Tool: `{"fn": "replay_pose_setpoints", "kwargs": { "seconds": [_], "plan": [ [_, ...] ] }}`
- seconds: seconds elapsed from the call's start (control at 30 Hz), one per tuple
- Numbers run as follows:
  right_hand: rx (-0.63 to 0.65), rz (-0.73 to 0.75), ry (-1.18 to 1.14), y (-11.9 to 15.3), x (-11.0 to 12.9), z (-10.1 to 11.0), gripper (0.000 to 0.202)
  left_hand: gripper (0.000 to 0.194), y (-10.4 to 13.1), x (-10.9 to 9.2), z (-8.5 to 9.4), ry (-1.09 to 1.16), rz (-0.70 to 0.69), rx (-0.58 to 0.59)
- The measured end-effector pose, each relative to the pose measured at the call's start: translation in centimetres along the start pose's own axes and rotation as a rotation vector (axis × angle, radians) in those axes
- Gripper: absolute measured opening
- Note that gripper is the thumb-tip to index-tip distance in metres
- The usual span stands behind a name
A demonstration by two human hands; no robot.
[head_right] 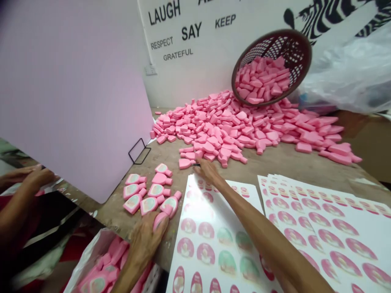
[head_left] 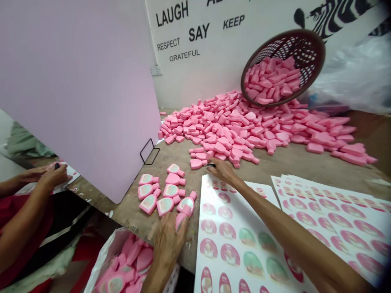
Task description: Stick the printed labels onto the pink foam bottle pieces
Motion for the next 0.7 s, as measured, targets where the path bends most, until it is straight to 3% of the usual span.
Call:
{"fn": "replay_pose_setpoints", "kwargs": {
  "seconds": [0.1, 0.17, 0.23, 0.33, 0.4, 0.43, 0.53, 0.6, 0.63, 0.7],
  "plan": [
    [0.076, 0.027, 0.039, -2.5, 0.6, -3.4, 0.022, 0.029, -0.7, -0.1, 1.6, -0.153, -0.137, -0.179],
    [0.122, 0.029, 0.058, -3.2, 0.4, -4.2, 0.018, 0.033, -1.2, -1.1, 3.0, -0.147, -0.228, -0.292],
    [0.161, 0.038, 0.061, -3.1, 0.3, -3.6, 0.019, 0.03, -1.7, -2.5, 4.4, -0.081, -0.297, -0.367],
    [0.208, 0.08, 0.033, -1.6, 1.3, 0.0, 0.028, 0.032, -3.0, -4.7, 5.7, 0.084, -0.314, -0.387],
    [0.274, 0.178, -0.023, 0.8, 3.7, 3.1, 0.025, 0.038, -3.8, -6.1, 4.9, 0.212, -0.241, -0.268],
    [0.323, 0.29, -0.074, 2.6, 5.7, 4.7, 0.022, 0.039, -3.9, -6.8, 3.7, 0.28, -0.187, -0.139],
    [0.43, 0.427, -0.174, 8.0, 9.3, 9.1, 0.018, 0.031, -1.1, -9.6, -1.7, 0.457, -0.027, 0.401],
    [0.424, 0.344, -0.211, 10.6, 8.8, 11.2, 0.024, 0.03, 2.3, -10.9, -4.4, 0.554, 0.096, 0.671],
    [0.4, 0.259, -0.233, 11.6, 7.6, 12.0, 0.03, 0.031, 3.7, -11.2, -5.2, 0.605, 0.164, 0.733],
    [0.288, 0.022, -0.269, 13.4, 4.0, 13.0, 0.036, 0.035, 5.5, -11.2, -6.3, 0.703, 0.285, 0.737]
  ]
}}
Point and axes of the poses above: each hand's wrist, its own y-axis away from the middle knuckle, its own z-axis out of the back of the hand, x = y × z, the point moved 10 cm from there along -y, towards the middle knuckle, and after that the axes turned 14 degrees about -x, right-handed, at the moved point
